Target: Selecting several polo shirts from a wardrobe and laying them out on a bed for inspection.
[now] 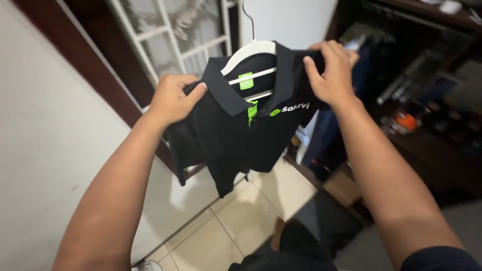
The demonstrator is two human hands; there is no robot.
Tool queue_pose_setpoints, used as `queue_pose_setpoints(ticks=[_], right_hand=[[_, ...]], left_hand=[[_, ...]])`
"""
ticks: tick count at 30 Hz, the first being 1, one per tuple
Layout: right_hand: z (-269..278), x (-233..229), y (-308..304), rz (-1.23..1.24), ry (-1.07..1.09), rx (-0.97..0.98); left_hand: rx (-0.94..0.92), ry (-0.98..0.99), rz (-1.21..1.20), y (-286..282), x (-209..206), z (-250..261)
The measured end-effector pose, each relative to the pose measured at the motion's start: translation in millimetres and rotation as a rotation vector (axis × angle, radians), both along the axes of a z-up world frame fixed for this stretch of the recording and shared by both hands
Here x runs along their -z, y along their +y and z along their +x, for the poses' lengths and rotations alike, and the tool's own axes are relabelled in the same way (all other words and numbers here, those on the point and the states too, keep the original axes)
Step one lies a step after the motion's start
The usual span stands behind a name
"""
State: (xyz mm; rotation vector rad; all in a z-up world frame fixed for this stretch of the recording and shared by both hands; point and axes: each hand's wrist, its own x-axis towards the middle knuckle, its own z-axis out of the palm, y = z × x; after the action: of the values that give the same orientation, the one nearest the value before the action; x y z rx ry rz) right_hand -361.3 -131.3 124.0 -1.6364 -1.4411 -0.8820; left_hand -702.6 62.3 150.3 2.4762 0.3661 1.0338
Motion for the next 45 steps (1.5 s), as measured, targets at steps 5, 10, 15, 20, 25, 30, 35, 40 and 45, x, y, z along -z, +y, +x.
queue_pose_setpoints(ticks=[5,10,15,20,25,30,35,40,45], right_hand=[[26.2,68.5,-60.0,-0.124,0.172,-0.047],[10.3,116.3,-135.7,-0.123,0.402,0.131],[-14.2,164.6,-219.9,-0.050,0.441,0.241],[-86.7,175.0,-292.3,-0.027,0.626,0.455],[-172.2,184.8,-375.6,0.019,0.619,0.646],[-250.0,193.8,-450.4,0.020,0.723,0.830],[-327.5,138.7,-476.4,-0.002,0.369,0.986],[-365.3,144.9,-510.5,0.107,0.427,1.032],[-405.8,120.7,-554.3,0.259,0.518,1.394]], left_hand=[[0.098,0.026,-0.068,-1.5,56.2,43.4],[0.074,0.160,-0.204,-28.5,102.2,83.9],[0.314,0.140,-0.215,-63.5,138.2,111.8],[0.430,0.196,-0.234,-115.2,162.8,119.7],[0.595,0.230,-0.236,-176.8,194.1,125.4],[0.757,0.299,-0.246,-249.1,206.3,121.0],[1.046,0.228,-0.129,-337.3,198.7,124.4],[1.186,0.348,-0.048,-436.8,176.8,118.8],[1.091,-0.166,-0.121,-532.7,146.8,72.4]])
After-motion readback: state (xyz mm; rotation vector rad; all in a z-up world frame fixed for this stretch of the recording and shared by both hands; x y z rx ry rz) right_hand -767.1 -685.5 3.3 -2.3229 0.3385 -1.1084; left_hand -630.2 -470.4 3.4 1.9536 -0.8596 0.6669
